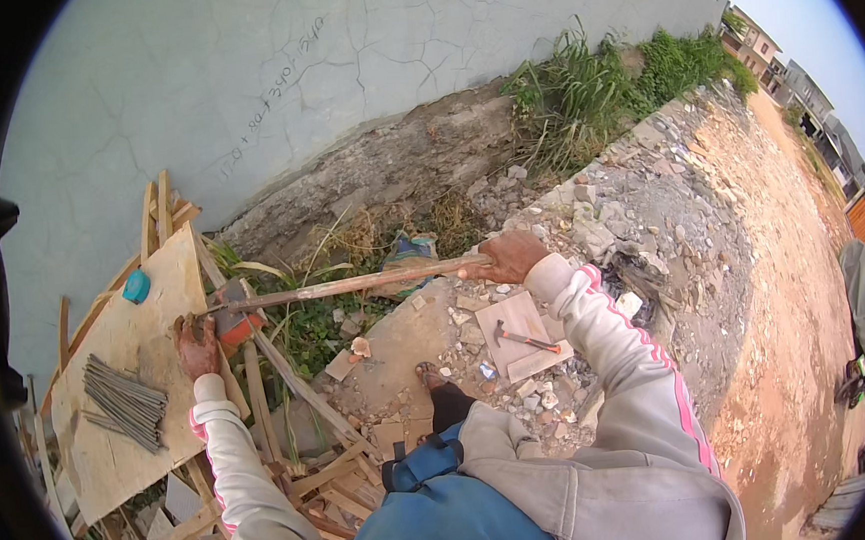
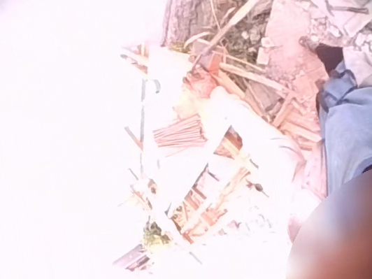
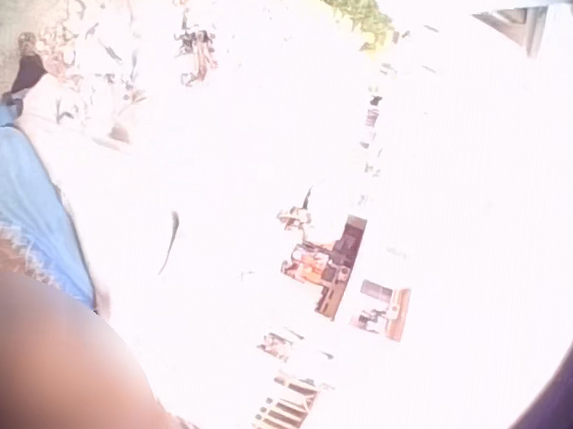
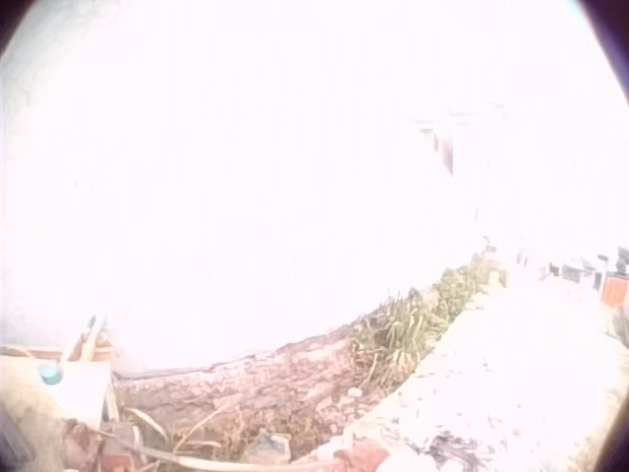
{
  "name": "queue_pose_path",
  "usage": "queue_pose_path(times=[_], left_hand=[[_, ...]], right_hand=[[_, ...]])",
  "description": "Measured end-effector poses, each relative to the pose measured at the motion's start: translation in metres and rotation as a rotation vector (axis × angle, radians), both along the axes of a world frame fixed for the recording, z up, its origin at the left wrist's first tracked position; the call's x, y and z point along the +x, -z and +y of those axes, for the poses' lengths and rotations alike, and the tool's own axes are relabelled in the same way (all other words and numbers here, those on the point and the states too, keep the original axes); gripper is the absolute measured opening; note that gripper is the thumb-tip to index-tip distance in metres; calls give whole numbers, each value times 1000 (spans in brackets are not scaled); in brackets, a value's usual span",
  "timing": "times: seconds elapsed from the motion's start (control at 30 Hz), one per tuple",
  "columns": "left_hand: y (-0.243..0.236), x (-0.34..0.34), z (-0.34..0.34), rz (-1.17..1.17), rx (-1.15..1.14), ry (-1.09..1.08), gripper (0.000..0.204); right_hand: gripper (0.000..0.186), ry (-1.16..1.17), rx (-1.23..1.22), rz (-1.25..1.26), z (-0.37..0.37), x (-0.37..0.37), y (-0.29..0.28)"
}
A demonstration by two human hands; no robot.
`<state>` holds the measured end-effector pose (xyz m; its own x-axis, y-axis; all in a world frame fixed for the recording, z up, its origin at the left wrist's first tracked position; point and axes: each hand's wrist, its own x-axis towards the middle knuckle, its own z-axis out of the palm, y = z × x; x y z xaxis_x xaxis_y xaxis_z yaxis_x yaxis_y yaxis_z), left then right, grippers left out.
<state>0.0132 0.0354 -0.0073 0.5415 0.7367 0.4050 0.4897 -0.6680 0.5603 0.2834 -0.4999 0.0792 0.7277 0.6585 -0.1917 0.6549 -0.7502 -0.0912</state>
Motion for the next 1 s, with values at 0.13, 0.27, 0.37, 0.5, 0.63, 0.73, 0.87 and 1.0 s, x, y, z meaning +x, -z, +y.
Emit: queue_pose_path(times=[0.13,0.27,0.37,0.5,0.63,0.73,0.87,1.0], left_hand=[[-2,5,4,68,52,-4,57],[0,3,3,124,20,-64,56],[2,-1,0,113,52,-76,54],[1,-1,-6,93,77,-121,59],[-2,2,-7,125,56,-133,63],[-6,2,-7,110,64,-120,61],[-7,5,-7,66,83,-100,57],[-5,1,-9,100,116,-82,56]], right_hand=[[95,-29,138,87,2,11,-4],[95,46,109,8,2,4,8],[85,38,113,-57,2,2,15],[83,40,191,-149,6,-6,14],[83,96,160,-200,5,-24,11],[81,136,114,-204,3,-41,7],[81,195,137,-270,-3,-86,9],[81,250,105,-245,-4,-119,7]])
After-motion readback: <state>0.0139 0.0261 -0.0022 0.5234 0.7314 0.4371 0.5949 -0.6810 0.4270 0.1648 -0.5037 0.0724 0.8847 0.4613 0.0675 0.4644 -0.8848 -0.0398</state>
